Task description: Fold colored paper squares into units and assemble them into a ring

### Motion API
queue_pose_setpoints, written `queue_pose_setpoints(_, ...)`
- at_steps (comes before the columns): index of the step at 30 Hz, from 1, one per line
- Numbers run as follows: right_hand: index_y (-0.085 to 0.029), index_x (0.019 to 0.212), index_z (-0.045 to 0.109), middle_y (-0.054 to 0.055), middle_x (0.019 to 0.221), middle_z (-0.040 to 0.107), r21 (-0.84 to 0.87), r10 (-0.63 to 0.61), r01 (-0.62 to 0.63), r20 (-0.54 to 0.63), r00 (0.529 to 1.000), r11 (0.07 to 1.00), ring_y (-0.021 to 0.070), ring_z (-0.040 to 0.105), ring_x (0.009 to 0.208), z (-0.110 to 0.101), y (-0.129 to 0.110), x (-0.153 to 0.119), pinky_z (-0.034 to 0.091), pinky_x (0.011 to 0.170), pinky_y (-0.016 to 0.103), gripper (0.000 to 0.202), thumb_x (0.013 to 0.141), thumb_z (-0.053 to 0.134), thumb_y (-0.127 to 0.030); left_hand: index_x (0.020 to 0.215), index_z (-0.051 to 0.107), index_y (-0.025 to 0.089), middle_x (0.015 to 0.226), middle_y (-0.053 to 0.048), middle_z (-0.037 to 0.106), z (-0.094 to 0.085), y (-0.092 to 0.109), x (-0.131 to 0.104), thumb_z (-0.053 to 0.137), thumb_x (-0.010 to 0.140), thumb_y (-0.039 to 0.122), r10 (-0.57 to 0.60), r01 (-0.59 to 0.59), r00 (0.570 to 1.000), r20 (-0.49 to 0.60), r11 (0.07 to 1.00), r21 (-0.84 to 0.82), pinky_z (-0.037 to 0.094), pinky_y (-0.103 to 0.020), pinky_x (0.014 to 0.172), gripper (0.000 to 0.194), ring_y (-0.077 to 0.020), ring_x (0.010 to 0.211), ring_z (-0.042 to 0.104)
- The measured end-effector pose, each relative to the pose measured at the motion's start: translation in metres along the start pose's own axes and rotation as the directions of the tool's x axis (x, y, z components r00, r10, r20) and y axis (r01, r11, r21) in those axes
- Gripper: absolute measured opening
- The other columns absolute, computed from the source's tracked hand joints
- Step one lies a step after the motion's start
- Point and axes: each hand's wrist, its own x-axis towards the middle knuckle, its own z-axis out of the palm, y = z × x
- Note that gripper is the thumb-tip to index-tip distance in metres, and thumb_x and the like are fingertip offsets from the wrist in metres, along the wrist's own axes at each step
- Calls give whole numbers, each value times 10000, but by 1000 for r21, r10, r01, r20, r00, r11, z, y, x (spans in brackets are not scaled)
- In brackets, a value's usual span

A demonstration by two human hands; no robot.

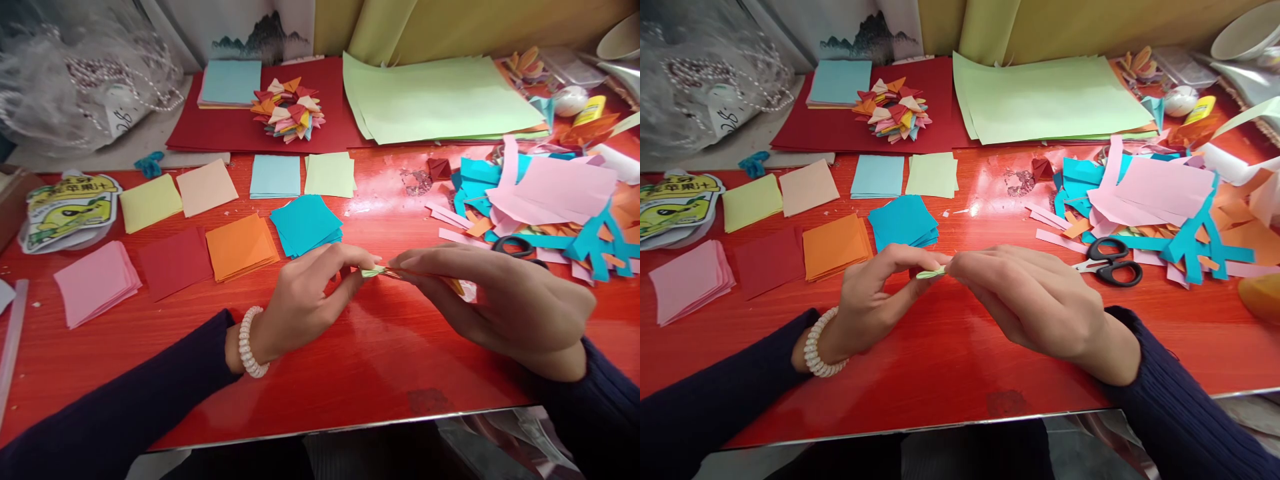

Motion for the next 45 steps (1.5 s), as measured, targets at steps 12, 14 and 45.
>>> queue_pose_setpoints(12,-194,950,621,28,861,695,23,-31,29,118,993,999,152,667,761,-2,2,5,560,752,255,237,802,481,-74,886,566,138,840,-33,669,0,1,1,564,817,79,7,-7,1000,-14,1000,-2,545,-243,750,91,-130,807,649)
queue_pose_setpoints(14,-193,955,621,25,864,695,37,-4,0,115,993,999,149,667,754,-1,2,4,560,743,253,232,799,492,-80,885,566,138,844,-33,669,0,1,1,567,816,81,6,-6,1000,-12,1000,0,546,-237,745,89,-126,800,649)
queue_pose_setpoints(45,-235,964,542,-11,771,658,-127,7,-12,-48,999,992,142,585,671,1,1,7,469,679,285,141,832,552,-185,909,604,148,844,-24,683,0,1,1,593,820,159,41,-40,999,-22,996,76,521,-192,677,90,-97,739,635)
